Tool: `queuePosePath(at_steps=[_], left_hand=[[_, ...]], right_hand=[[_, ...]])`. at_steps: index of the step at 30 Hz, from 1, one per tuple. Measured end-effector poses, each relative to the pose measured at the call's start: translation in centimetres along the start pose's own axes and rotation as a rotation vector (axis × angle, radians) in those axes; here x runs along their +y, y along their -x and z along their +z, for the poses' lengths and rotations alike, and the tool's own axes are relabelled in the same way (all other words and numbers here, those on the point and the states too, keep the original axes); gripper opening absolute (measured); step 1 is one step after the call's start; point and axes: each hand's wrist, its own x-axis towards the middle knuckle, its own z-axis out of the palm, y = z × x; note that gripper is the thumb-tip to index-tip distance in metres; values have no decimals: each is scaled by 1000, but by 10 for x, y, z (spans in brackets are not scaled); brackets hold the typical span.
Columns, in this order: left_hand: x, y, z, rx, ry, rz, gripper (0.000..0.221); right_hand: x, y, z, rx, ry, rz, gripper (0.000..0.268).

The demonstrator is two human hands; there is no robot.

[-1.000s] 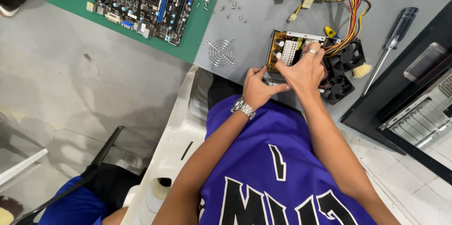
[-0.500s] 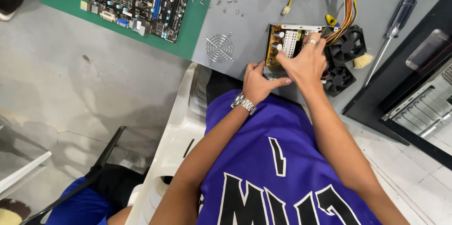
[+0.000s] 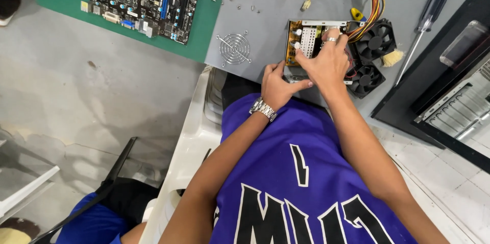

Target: Cleaning a computer power supply unit and cooling fans using a brush and screwdriver.

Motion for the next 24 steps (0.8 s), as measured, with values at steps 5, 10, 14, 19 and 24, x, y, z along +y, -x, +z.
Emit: queuePosePath(at_steps=[5, 10, 14, 19, 24], left_hand=[[-6, -1, 2, 0, 3, 11, 116], [0, -1, -2, -24, 33, 6, 114], [-2, -4, -2, -29, 13, 4, 114], [-14, -9, 1, -38, 18, 5, 115], [-2, -7, -5, -62, 17, -12, 109]], right_hand=[[0, 1, -1, 0, -12, -40, 62], [-3, 1, -7, -33, -4, -49, 61], [0, 0, -7, -49, -16, -47, 60], [9, -2, -4, -61, -38, -102, 58], [24, 2, -20, -112, -90, -144, 60]])
